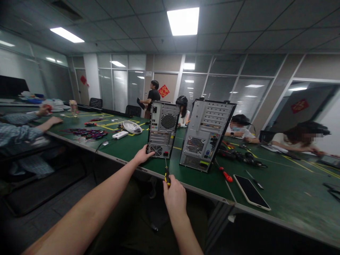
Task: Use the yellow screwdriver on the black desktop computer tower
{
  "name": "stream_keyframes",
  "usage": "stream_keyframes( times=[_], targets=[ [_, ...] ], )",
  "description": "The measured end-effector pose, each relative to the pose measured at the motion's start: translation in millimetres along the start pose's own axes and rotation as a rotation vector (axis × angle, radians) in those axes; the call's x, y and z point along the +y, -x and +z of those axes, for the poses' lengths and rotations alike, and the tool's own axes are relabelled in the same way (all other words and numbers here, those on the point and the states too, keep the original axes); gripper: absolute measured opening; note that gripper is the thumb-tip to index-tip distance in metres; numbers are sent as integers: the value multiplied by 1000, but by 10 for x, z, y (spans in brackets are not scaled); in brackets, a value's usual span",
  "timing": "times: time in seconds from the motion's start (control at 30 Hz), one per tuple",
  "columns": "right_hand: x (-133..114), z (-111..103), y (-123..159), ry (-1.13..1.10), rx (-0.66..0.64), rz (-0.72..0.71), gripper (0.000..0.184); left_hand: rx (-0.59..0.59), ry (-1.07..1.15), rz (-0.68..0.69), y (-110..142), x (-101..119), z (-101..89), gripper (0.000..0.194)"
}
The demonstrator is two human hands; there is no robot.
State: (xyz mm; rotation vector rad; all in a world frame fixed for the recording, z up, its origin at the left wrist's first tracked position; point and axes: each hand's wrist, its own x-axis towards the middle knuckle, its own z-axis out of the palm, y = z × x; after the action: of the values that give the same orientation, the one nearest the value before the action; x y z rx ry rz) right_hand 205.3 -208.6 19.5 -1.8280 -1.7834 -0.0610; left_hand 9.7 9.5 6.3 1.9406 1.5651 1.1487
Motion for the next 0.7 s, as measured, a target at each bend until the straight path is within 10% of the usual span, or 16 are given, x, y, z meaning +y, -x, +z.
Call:
stream_keyframes(
  times=[0.27,0.7],
  targets=[
    [74,60,-18,-230,225,-101,29,-18,-49,-29,-1,19,-4,82],
    [68,52,-17,-191,163,-100,32,-12,-51,-19,-6,3,10,82]
  ],
)
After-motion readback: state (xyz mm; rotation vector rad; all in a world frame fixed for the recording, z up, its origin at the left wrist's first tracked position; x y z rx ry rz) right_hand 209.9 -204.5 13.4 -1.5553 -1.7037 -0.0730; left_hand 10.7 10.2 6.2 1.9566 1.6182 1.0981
